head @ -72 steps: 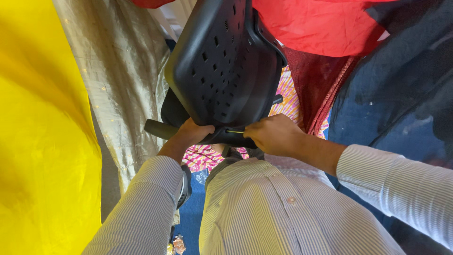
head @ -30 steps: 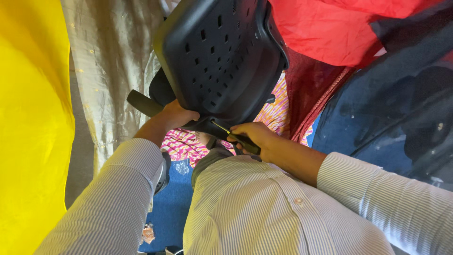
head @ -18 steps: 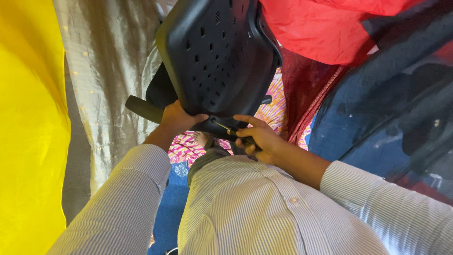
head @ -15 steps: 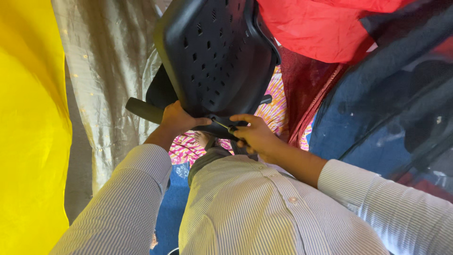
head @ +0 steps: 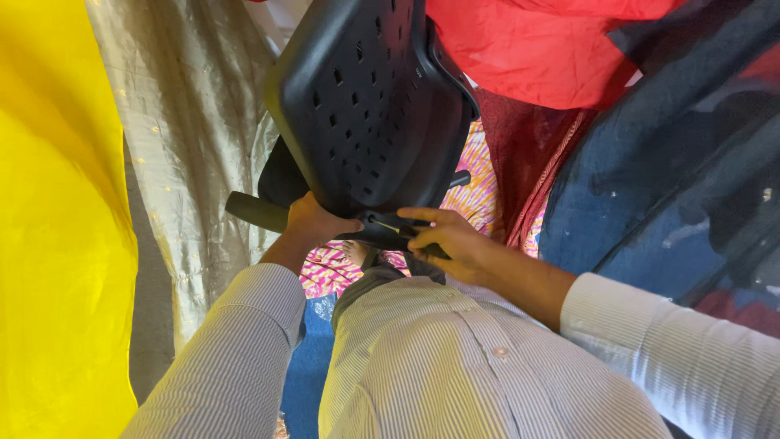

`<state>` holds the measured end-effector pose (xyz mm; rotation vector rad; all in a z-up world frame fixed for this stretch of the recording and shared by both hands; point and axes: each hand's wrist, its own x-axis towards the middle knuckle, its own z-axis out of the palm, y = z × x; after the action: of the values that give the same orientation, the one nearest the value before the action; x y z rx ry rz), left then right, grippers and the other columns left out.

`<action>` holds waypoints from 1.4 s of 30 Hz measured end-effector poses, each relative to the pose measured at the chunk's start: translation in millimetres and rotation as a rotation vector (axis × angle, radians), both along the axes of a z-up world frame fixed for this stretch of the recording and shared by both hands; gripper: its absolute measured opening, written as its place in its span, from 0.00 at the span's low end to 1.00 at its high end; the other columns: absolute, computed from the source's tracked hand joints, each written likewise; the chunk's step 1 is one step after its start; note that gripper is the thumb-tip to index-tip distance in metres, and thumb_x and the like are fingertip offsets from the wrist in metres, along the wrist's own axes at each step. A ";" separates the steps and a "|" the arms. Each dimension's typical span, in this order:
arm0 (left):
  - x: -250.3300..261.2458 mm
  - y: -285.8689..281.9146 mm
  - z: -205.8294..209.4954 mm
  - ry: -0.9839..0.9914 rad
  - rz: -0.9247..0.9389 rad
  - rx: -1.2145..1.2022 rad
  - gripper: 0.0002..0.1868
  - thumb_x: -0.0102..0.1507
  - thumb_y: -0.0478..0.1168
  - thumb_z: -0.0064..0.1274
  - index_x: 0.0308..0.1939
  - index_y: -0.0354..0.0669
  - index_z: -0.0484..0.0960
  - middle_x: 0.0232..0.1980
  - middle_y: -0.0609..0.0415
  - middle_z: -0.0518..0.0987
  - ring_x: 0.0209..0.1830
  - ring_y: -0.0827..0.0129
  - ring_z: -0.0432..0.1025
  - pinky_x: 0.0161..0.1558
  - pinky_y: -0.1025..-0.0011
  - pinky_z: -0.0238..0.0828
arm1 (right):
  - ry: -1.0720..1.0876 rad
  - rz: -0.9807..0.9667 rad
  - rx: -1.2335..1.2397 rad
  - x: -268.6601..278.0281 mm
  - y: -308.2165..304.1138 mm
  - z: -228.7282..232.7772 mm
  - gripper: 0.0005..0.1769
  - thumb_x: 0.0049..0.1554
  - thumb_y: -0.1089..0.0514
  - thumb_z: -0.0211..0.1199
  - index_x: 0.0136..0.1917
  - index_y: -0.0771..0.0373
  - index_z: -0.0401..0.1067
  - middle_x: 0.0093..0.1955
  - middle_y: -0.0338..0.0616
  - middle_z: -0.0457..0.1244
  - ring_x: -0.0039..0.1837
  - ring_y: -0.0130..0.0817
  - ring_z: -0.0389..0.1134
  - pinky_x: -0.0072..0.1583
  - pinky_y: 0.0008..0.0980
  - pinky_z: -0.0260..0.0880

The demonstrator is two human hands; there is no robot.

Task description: The person uses a screwdriver to tighten screws on the underside of a black plastic chair seat, securing it to the chair frame. The person holds the chair steady with one hand while turning the screwdriver with the other.

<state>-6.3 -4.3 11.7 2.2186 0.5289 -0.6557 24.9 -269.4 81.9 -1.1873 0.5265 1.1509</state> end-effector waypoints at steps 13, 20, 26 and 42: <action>1.0 6.0 -15.3 -0.013 0.034 -0.014 0.53 0.35 0.57 0.79 0.58 0.33 0.76 0.54 0.41 0.83 0.57 0.54 0.77 0.59 0.65 0.72 | -1.345 1.291 -0.419 6.0 27.1 54.6 0.32 0.50 0.58 0.62 0.70 0.56 0.70 0.58 0.51 0.70 0.45 0.53 0.73 0.45 0.50 0.71; -1.7 3.5 -8.6 -0.098 -0.010 -0.030 0.44 0.38 0.55 0.76 0.55 0.38 0.82 0.50 0.43 0.85 0.54 0.52 0.79 0.58 0.64 0.73 | -1.197 0.776 -0.473 12.8 12.7 34.0 0.25 0.52 0.59 0.63 0.64 0.59 0.73 0.56 0.50 0.71 0.50 0.44 0.75 0.50 0.41 0.75; 2.3 6.0 0.0 -0.032 -0.016 -0.025 0.41 0.39 0.55 0.76 0.52 0.38 0.84 0.48 0.44 0.85 0.52 0.54 0.80 0.56 0.65 0.74 | 0.098 0.008 -0.126 15.7 9.2 3.8 0.30 0.55 0.69 0.55 0.70 0.63 0.71 0.52 0.49 0.66 0.42 0.35 0.69 0.45 0.32 0.73; 2.4 10.1 -5.1 -0.045 0.014 -0.030 0.45 0.38 0.57 0.76 0.55 0.38 0.82 0.50 0.43 0.85 0.53 0.53 0.79 0.57 0.64 0.73 | -1.272 1.164 -0.476 20.1 20.1 41.7 0.34 0.51 0.59 0.66 0.72 0.49 0.67 0.62 0.42 0.68 0.55 0.46 0.73 0.54 0.44 0.73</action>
<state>-3.9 5.8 6.6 2.1944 0.5077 -0.6015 45.0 -249.3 123.6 -2.4430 -1.0632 0.8742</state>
